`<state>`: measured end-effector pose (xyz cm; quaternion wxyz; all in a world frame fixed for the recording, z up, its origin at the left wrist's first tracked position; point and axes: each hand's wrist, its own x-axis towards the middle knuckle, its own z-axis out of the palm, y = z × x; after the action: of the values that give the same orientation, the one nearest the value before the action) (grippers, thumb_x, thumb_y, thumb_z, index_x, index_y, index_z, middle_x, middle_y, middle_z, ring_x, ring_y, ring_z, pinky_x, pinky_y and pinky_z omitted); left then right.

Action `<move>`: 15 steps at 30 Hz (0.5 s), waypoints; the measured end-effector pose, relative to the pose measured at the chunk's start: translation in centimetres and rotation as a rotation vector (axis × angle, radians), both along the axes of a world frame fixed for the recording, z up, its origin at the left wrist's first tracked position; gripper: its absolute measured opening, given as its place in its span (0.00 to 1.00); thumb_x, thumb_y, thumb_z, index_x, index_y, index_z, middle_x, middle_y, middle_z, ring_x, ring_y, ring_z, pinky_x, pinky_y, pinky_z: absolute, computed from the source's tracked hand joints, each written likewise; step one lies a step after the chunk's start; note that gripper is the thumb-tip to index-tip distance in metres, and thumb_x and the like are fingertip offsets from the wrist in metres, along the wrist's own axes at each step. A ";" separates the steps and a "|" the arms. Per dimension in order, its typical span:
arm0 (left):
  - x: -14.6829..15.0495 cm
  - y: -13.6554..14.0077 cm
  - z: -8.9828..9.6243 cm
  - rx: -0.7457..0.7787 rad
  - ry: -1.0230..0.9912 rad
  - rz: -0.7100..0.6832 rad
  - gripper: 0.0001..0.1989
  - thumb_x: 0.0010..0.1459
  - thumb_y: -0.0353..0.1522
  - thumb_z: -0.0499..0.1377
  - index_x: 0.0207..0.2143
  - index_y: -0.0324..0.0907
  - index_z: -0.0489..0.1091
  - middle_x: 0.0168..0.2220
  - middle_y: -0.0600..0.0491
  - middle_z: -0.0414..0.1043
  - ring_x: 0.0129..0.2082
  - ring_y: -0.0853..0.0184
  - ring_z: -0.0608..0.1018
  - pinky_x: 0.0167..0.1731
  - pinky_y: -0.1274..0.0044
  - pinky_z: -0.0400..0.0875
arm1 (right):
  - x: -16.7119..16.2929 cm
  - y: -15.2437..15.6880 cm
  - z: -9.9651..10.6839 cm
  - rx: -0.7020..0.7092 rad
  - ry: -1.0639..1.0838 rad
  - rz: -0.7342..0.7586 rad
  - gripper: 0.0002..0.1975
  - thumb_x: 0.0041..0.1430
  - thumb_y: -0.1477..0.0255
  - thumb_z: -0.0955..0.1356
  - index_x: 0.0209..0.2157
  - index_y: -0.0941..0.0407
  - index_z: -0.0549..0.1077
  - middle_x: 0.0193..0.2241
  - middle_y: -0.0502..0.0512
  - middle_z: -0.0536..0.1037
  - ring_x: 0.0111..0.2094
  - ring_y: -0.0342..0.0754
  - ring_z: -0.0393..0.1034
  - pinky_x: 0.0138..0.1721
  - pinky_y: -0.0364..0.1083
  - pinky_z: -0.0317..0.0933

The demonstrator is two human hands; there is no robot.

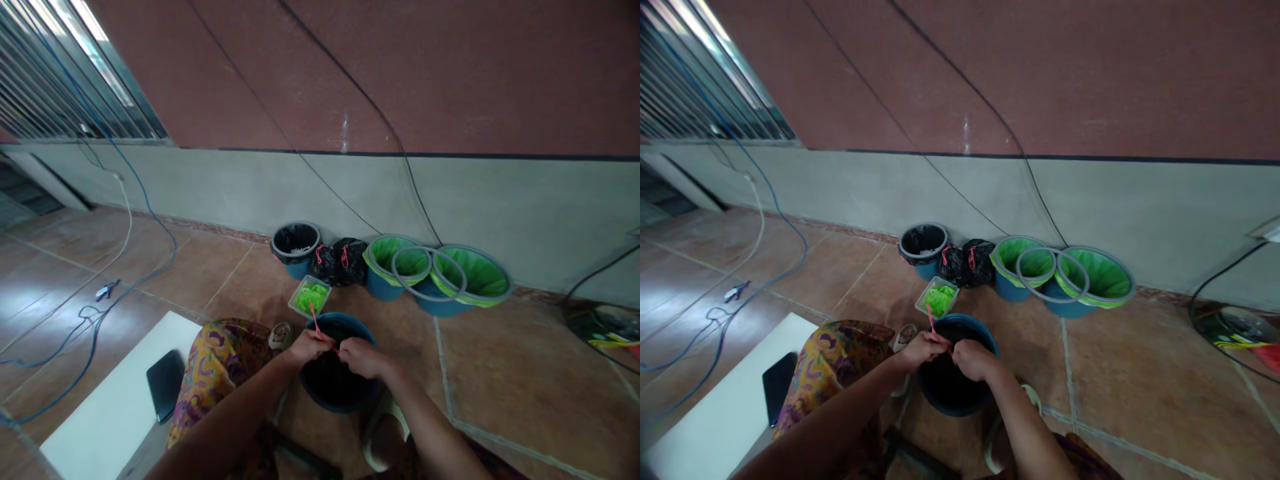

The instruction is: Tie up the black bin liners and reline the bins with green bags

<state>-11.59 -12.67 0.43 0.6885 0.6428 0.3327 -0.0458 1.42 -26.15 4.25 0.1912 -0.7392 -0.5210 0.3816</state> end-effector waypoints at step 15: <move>0.1 -0.4 2.0 0.850 -0.184 -0.392 0.12 0.50 0.26 0.59 0.35 0.46 0.79 0.33 0.52 0.79 0.37 0.62 0.76 0.42 0.74 0.68 | 0.2 0.0 -0.3 -0.034 -0.132 -0.105 0.23 0.50 0.84 0.62 0.46 0.57 0.76 0.47 0.63 0.79 0.48 0.54 0.73 0.46 0.47 0.61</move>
<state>-11.49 -13.05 2.46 0.3696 0.9195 0.1322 0.0225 1.60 -26.20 3.91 0.1636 -0.7921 -0.4866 0.3303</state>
